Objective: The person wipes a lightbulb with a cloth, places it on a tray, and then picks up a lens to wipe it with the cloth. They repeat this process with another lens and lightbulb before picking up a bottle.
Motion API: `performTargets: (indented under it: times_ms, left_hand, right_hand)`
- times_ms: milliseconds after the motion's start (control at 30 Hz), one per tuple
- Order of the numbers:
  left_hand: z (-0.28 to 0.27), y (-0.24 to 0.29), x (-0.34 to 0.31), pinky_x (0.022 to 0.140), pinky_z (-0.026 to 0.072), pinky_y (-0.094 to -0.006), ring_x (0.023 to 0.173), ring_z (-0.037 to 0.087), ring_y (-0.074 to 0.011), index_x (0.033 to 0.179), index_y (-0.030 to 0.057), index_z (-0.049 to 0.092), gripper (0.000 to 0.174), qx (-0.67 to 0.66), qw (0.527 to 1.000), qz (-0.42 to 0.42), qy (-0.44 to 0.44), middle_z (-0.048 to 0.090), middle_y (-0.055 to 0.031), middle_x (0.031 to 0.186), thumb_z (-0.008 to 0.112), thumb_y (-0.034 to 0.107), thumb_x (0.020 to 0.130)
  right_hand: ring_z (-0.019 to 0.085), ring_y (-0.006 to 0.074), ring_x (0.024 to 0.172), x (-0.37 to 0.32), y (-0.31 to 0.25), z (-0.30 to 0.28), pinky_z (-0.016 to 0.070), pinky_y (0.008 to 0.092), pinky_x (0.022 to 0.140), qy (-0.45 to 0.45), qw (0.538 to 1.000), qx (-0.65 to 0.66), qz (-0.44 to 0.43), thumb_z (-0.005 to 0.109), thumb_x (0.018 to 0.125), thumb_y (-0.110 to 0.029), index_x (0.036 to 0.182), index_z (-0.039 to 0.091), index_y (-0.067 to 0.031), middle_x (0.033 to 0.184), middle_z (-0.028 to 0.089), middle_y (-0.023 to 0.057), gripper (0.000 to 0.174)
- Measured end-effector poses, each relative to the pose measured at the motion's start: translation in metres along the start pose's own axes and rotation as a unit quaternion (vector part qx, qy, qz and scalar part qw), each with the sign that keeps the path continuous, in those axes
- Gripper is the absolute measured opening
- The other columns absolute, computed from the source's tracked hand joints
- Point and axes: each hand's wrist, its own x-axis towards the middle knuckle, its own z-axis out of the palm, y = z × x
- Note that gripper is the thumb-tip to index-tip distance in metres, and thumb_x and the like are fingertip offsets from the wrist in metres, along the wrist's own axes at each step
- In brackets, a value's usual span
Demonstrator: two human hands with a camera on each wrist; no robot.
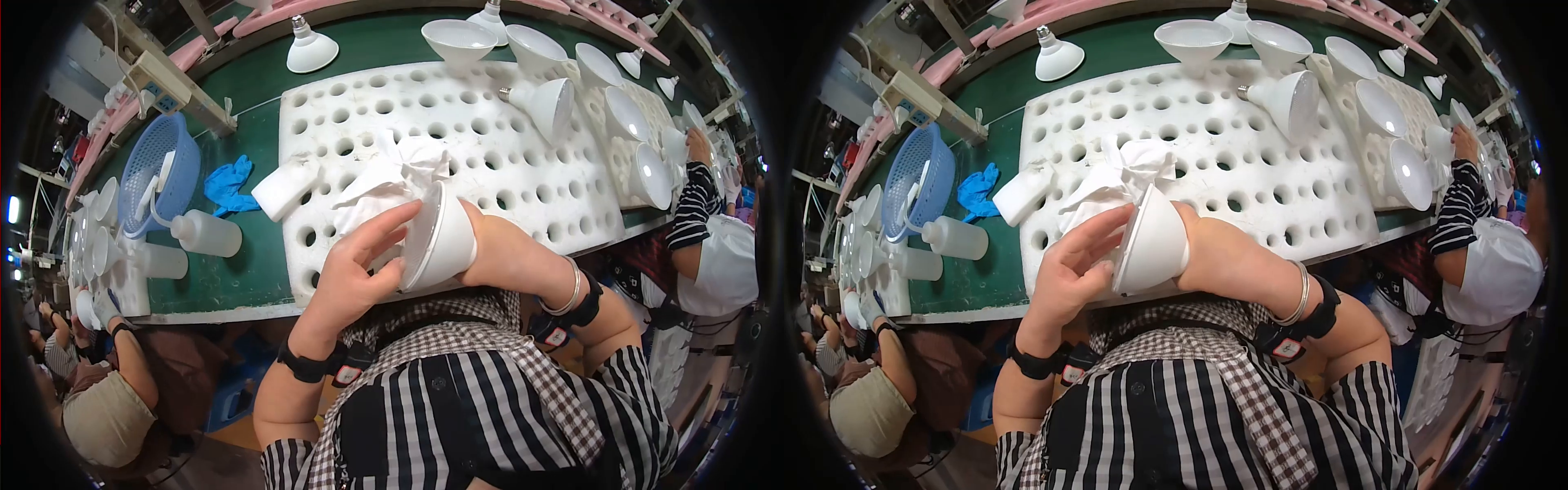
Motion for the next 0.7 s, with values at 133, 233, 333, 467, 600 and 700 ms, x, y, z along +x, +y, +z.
performTargets:
  times_ms: [133, 233, 333, 467, 600, 700]
  left_hand:
    - [0.004, 0.002, -0.003, 0.114, 0.0376, -0.0386, 0.135, 0.047, -0.0214, 0.141, 0.0012, 0.051, 0.06, 0.002, 0.999, 0.046, -0.002, 0.052, -0.0123, 0.143, 0.053, -0.003, 0.081]
    - [0.004, 0.001, -0.005, 0.114, 0.0377, -0.0385, 0.135, 0.048, -0.0212, 0.141, 0.0011, 0.052, 0.059, 0.024, 0.999, 0.046, 0.017, 0.052, -0.0125, 0.144, 0.054, -0.003, 0.082]
    - [0.003, -0.002, -0.007, 0.114, 0.0385, -0.0383, 0.135, 0.048, -0.0213, 0.14, 0.0009, 0.052, 0.058, 0.006, 1.0, 0.026, 0.012, 0.052, -0.013, 0.144, 0.055, -0.003, 0.082]
    - [0.003, -0.003, -0.007, 0.112, 0.0402, -0.0379, 0.134, 0.049, -0.021, 0.14, 0.0008, 0.053, 0.056, 0.002, 0.999, 0.048, 0.009, 0.052, -0.0131, 0.144, 0.057, -0.003, 0.083]
    - [0.003, -0.002, -0.007, 0.112, 0.0409, -0.0378, 0.133, 0.049, -0.0208, 0.139, 0.0012, 0.053, 0.056, 0.011, 0.999, 0.041, 0.016, 0.052, -0.0124, 0.144, 0.058, -0.002, 0.084]
    - [0.002, -0.002, -0.007, 0.11, 0.0429, -0.0376, 0.132, 0.051, -0.0211, 0.139, 0.001, 0.054, 0.056, 0.03, 0.999, 0.037, 0.023, 0.053, -0.0123, 0.144, 0.059, -0.002, 0.083]
  right_hand:
    - [0.067, 0.0402, 0.095, -0.009, -0.011, -0.002, 0.0533, 0.0419, 0.081, 0.054, 0.998, -0.019, -0.013, 0.078, 0.071, -0.015, 0.143, 0.035, -0.0025, 0.102, 0.068, 0.0243, 0.085]
    - [0.068, 0.0402, 0.092, -0.01, -0.014, -0.001, 0.0535, 0.0432, 0.079, 0.067, 0.997, -0.046, -0.005, 0.078, 0.072, -0.016, 0.144, 0.034, -0.0037, 0.097, 0.069, 0.0233, 0.086]
    - [0.068, 0.0411, 0.088, -0.011, -0.01, 0.002, 0.0534, 0.0445, 0.076, 0.071, 0.996, -0.052, -0.019, 0.078, 0.073, -0.016, 0.145, 0.033, -0.0049, 0.094, 0.069, 0.023, 0.086]
    - [0.067, 0.0413, 0.079, -0.01, -0.007, 0.003, 0.053, 0.0455, 0.069, 0.108, 0.991, -0.067, -0.043, 0.074, 0.073, -0.011, 0.143, 0.033, -0.002, 0.083, 0.067, 0.0235, 0.081]
    - [0.067, 0.0407, 0.069, -0.006, -0.008, 0.004, 0.0527, 0.0459, 0.061, 0.144, 0.984, -0.084, -0.063, 0.071, 0.073, -0.008, 0.142, 0.033, 0.0025, 0.071, 0.066, 0.0222, 0.079]
    - [0.067, 0.0401, 0.069, -0.002, -0.004, 0.005, 0.0525, 0.0459, 0.06, 0.148, 0.982, -0.092, -0.071, 0.071, 0.074, -0.008, 0.142, 0.032, 0.002, 0.071, 0.066, 0.0218, 0.079]
